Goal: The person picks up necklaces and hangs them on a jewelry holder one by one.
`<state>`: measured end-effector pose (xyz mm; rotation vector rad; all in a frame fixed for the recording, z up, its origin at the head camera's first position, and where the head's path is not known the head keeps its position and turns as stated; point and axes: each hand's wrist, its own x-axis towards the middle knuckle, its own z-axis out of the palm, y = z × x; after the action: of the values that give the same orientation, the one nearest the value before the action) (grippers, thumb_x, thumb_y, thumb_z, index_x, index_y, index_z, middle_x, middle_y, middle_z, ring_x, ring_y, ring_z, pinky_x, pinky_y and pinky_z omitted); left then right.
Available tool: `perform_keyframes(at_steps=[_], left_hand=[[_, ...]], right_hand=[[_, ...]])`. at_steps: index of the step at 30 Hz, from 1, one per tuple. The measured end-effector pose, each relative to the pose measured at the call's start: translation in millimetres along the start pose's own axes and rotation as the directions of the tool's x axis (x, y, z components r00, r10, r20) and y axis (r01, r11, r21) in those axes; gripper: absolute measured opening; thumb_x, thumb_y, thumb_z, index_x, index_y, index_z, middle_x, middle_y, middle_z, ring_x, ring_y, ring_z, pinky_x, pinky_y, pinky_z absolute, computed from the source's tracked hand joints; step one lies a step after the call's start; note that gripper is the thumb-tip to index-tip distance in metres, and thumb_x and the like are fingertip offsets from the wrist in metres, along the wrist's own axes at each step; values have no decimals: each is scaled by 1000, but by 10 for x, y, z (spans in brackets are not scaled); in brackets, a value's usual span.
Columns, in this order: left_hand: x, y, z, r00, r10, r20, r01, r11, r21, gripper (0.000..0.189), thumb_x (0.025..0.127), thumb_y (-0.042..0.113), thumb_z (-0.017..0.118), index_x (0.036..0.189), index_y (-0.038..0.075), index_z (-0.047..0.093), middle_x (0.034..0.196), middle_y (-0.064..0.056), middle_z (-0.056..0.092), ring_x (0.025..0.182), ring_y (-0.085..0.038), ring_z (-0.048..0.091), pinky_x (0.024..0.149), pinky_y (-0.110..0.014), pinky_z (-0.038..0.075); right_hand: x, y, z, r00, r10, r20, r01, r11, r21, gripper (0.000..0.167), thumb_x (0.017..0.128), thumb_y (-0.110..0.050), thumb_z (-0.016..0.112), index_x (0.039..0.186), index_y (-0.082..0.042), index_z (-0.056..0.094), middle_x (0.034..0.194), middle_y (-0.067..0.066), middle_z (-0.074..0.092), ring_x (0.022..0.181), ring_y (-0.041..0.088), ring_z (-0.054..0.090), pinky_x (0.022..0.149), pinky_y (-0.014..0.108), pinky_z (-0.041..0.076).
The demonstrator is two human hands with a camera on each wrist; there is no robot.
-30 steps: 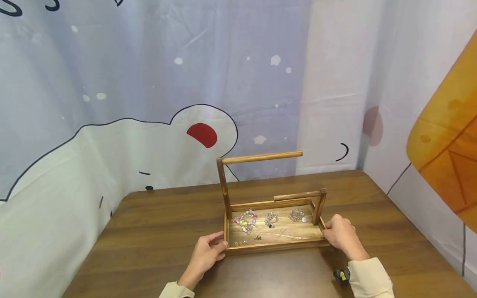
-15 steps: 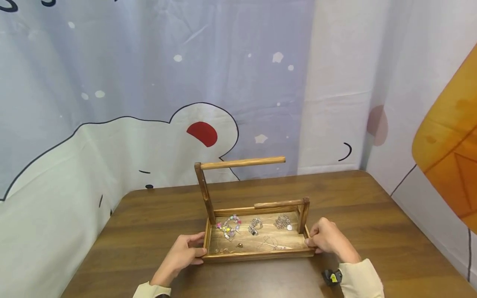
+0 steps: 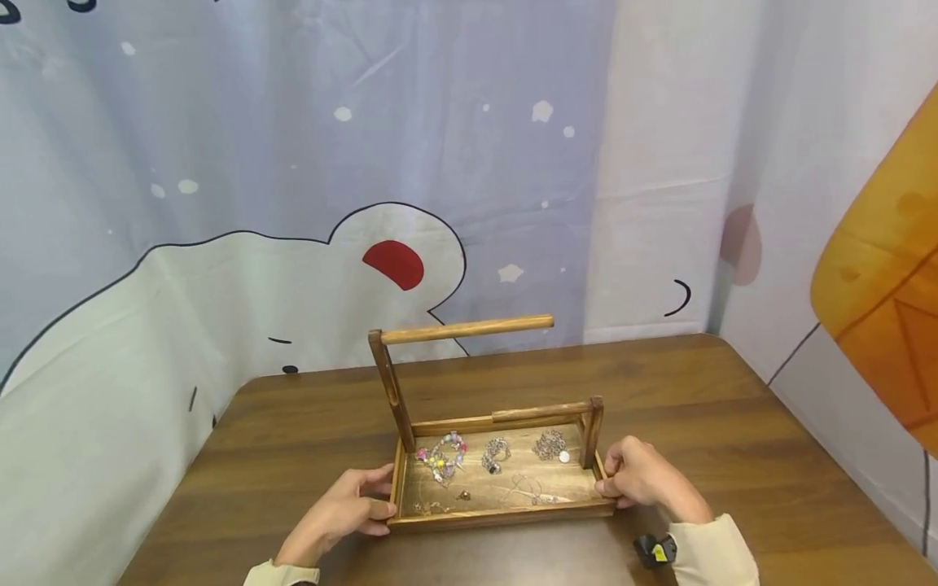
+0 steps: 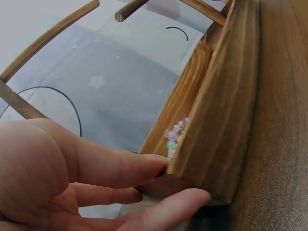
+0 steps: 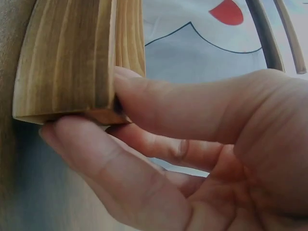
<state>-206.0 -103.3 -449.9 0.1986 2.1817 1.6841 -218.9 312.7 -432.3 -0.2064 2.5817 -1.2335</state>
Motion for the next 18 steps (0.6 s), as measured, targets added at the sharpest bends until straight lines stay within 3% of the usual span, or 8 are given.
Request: perform_keyframes(at_steps=[18], left_hand=[[16,35,5,999,-49,10,50,998,-24,74,76,-10,62,138,-14,22,112,-30,43,73,-21,62,61,-37,58]], right_hand=[[28,39,-2,1000,-17,19,17,1000,26,20,72,-3,73,69,0,53,60,5,55,53,17,58,50,30,56]])
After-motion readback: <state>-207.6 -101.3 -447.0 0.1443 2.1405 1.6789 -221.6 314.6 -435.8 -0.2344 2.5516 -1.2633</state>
